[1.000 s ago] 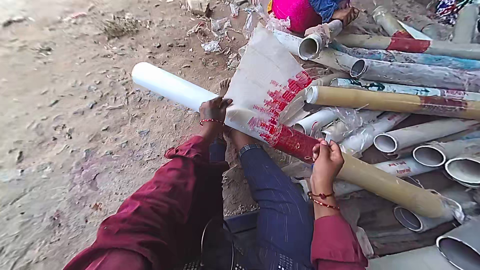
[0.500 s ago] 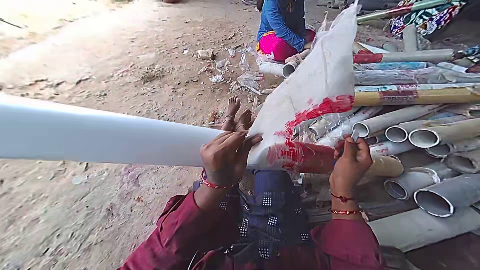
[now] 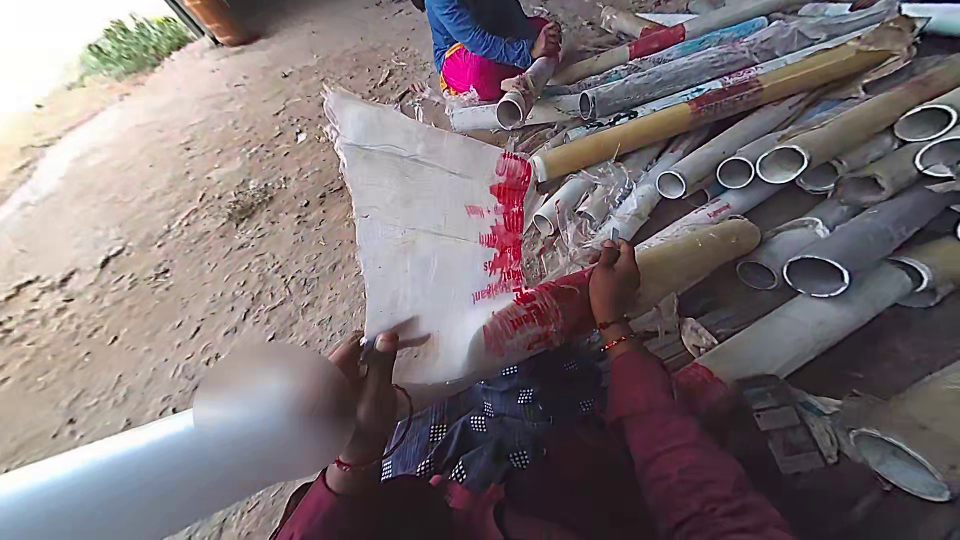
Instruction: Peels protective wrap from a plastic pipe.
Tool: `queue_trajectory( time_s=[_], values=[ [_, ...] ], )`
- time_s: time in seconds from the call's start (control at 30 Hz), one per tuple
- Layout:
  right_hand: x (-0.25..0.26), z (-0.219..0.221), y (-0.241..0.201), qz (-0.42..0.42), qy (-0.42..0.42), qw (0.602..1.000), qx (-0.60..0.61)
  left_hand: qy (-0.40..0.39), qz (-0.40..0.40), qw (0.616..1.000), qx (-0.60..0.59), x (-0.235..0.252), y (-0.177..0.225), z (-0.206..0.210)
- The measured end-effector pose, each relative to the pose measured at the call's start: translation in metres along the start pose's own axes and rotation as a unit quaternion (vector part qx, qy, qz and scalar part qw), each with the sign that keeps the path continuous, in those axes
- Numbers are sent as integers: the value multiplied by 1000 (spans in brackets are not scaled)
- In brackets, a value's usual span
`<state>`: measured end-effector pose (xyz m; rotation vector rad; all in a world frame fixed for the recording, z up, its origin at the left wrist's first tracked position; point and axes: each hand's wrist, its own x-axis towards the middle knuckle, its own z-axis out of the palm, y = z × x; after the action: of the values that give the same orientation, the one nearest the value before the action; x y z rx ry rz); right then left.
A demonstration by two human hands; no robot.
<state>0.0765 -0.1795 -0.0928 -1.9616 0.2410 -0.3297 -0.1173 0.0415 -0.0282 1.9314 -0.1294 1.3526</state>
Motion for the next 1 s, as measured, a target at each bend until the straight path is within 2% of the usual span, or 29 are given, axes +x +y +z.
queue_trajectory(
  time_s=[0.23,0.4,0.53,0.6,0.7,0.77,0.83,0.87,1.0],
  values=[
    [-18,-7,2,-89,22,994,-63,19,13,999,45,-14,-9,-18],
    [-37,-9,-3,-170,28,981,-93,69,-32,997,31,-10,-24,-28],
    [-54,10,-15,-272,78,958,-38,93,-63,994,-10,12,-30,-41],
    [-67,18,-24,-286,64,956,-29,31,-36,999,-3,21,-43,-63],
    [-87,29,-34,-296,47,953,-40,-32,-54,996,57,50,-29,-70],
    [-96,30,-35,-294,30,954,-52,-79,-43,992,85,54,-45,-89],
    [-96,29,-27,-303,40,950,-61,7,-98,993,64,49,-50,-81],
    [-91,28,-23,-309,54,947,-64,37,-101,992,60,48,-48,-71],
    [-60,9,2,-279,61,957,-57,29,-40,998,46,28,-54,-42]
  ],
)
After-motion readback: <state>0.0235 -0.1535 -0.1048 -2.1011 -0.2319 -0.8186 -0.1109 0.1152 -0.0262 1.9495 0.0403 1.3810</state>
